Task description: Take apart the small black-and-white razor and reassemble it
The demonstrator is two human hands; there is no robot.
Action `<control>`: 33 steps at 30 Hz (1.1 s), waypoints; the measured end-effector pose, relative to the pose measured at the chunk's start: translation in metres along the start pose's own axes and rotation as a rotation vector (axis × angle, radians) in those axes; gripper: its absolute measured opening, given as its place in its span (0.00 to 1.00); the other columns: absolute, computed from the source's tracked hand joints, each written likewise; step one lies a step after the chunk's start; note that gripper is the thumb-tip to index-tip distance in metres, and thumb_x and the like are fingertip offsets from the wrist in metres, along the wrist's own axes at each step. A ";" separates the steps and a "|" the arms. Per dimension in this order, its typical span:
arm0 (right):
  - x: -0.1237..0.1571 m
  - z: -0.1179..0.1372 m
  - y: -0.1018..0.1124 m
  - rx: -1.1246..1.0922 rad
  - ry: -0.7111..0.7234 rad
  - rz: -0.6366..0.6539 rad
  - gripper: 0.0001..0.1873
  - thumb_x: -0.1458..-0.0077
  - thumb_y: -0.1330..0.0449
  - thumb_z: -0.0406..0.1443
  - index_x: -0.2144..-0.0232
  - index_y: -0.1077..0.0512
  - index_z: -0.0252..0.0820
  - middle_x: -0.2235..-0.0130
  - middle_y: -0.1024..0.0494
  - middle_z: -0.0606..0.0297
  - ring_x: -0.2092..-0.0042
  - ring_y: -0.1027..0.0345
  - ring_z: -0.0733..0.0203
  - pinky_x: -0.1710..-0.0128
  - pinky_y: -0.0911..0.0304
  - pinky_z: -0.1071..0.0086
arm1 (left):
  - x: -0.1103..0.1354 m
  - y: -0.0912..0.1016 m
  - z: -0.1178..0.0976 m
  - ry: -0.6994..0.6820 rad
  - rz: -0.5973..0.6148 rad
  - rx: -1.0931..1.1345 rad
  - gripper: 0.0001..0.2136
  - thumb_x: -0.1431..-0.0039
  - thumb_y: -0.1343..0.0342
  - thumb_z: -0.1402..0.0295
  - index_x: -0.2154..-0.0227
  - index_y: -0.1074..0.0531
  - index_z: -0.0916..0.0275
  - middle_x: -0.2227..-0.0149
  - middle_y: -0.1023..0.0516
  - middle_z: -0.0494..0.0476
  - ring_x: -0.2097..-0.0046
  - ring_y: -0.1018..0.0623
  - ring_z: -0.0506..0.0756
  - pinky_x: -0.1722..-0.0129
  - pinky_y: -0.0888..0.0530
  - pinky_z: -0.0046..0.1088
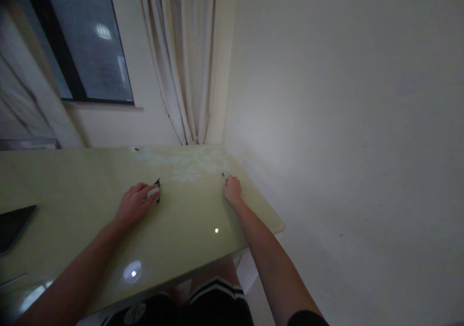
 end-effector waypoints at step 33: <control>0.077 0.150 -0.089 -0.206 0.562 0.359 0.07 0.39 0.42 0.32 0.58 0.27 0.43 0.59 0.22 0.61 0.59 0.30 0.58 0.59 0.38 0.69 | 0.011 0.002 0.004 0.159 -0.009 0.075 0.23 0.28 0.60 0.57 0.45 0.23 0.57 0.42 0.22 0.64 0.39 0.26 0.67 0.41 0.35 0.48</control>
Point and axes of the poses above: each hand's wrist, its own x-axis away from the middle knuckle, its own y-axis out of the back of the hand, z = x × y, the point moved 4 cm from there along -x, towards the middle knuckle
